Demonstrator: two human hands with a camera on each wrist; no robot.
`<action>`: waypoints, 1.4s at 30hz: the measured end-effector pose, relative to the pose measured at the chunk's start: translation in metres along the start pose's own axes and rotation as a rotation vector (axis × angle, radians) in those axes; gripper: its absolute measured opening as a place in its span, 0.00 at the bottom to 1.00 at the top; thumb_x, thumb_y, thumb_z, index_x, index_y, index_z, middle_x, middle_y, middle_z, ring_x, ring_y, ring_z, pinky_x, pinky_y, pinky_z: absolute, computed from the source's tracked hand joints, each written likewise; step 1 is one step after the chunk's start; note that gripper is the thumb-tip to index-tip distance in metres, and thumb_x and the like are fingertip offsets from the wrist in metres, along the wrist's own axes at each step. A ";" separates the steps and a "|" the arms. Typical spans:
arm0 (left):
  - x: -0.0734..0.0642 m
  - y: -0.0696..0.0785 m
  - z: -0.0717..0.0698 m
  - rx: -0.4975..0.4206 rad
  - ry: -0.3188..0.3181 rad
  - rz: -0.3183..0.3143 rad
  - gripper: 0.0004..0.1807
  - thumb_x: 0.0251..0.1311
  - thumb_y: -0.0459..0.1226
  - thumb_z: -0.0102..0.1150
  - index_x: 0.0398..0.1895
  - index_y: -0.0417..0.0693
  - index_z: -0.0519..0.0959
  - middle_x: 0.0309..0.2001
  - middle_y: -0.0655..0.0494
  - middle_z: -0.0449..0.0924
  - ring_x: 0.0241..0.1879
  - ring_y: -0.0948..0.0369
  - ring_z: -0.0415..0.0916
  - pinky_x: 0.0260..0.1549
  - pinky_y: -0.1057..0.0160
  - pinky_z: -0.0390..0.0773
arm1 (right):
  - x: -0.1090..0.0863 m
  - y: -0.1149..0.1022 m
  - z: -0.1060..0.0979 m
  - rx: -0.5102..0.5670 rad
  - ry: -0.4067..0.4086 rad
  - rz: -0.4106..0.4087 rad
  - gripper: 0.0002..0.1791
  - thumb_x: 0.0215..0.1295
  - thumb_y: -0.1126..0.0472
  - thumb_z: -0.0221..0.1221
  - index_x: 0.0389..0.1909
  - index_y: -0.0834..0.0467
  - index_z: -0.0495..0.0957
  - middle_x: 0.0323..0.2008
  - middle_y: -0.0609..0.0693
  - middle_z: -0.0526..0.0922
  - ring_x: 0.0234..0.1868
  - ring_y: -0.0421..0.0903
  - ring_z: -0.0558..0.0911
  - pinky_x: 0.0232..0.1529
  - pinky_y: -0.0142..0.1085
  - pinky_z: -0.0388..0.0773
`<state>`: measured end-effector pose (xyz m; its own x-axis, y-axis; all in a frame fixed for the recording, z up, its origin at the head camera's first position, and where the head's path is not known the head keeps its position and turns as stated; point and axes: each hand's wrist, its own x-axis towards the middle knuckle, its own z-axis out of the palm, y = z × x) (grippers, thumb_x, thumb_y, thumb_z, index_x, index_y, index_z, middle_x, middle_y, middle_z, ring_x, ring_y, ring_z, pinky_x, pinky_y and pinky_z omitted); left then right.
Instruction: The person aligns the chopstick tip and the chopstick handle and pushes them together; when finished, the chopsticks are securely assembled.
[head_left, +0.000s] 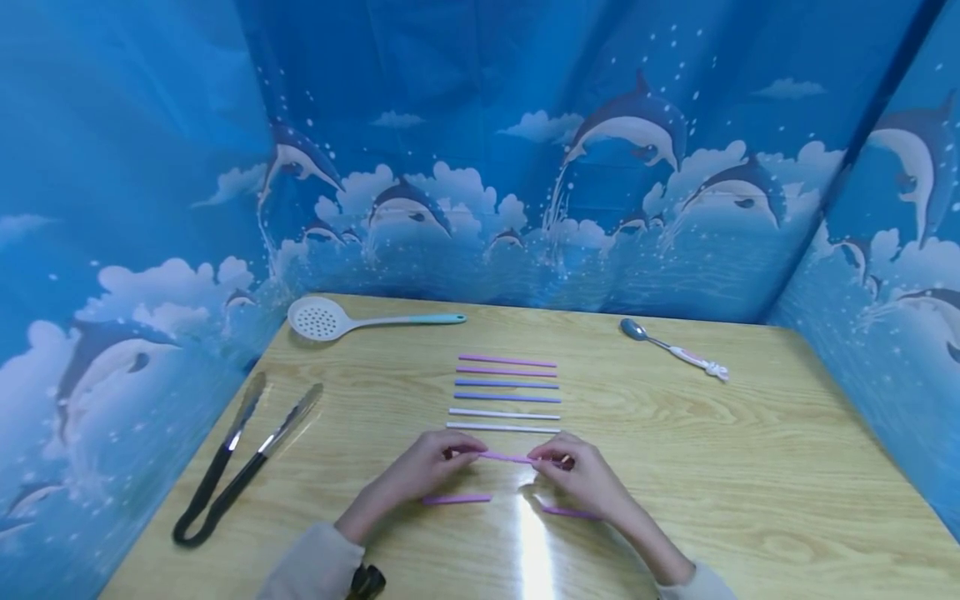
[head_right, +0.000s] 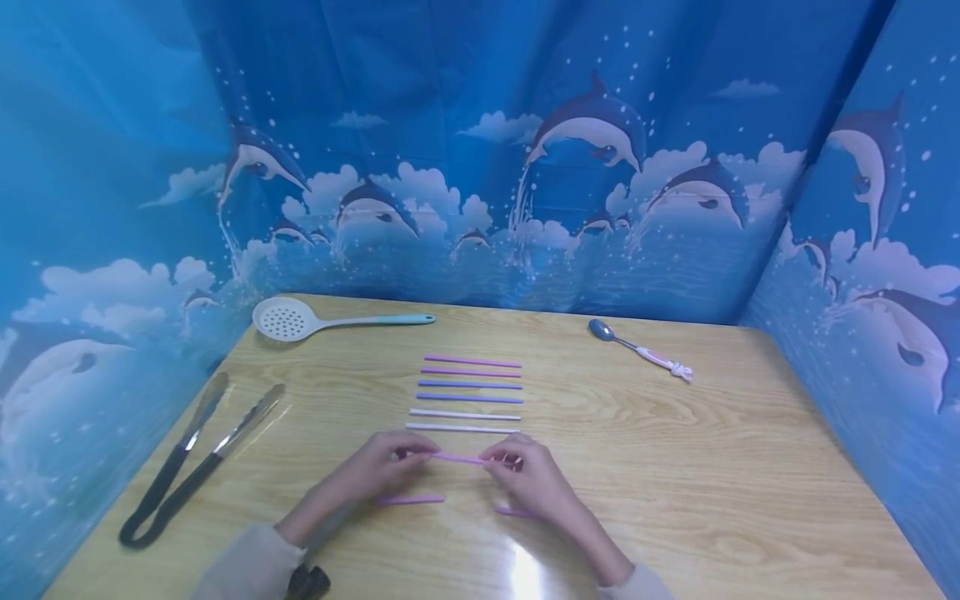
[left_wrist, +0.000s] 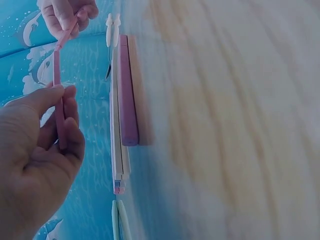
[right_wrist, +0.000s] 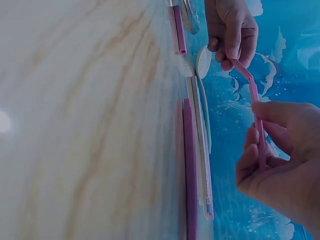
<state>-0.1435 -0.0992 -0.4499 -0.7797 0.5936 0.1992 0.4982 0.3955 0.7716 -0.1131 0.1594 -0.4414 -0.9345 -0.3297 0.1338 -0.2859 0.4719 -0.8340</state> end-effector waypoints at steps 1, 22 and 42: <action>0.000 0.000 0.000 -0.013 0.001 -0.008 0.10 0.62 0.32 0.57 0.45 0.41 0.81 0.43 0.49 0.84 0.35 0.66 0.78 0.34 0.71 0.79 | 0.000 0.000 0.000 0.003 0.007 0.001 0.06 0.58 0.66 0.63 0.36 0.61 0.83 0.31 0.49 0.80 0.27 0.34 0.75 0.29 0.28 0.78; 0.002 -0.001 0.001 -0.021 0.019 0.070 0.10 0.61 0.31 0.58 0.43 0.37 0.81 0.39 0.48 0.84 0.36 0.65 0.78 0.37 0.71 0.80 | 0.007 -0.006 0.005 -0.047 0.042 -0.123 0.04 0.56 0.69 0.64 0.33 0.63 0.84 0.30 0.54 0.82 0.27 0.32 0.74 0.27 0.25 0.78; 0.003 -0.001 0.000 -0.041 0.049 0.078 0.10 0.61 0.33 0.58 0.43 0.38 0.82 0.39 0.48 0.85 0.35 0.64 0.79 0.35 0.71 0.80 | 0.010 -0.007 0.007 -0.084 0.081 -0.210 0.05 0.54 0.70 0.65 0.33 0.63 0.83 0.25 0.44 0.75 0.24 0.30 0.69 0.22 0.25 0.74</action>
<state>-0.1460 -0.0981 -0.4499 -0.7572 0.5861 0.2884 0.5433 0.3200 0.7762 -0.1186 0.1469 -0.4384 -0.8657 -0.3623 0.3453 -0.4893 0.4673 -0.7364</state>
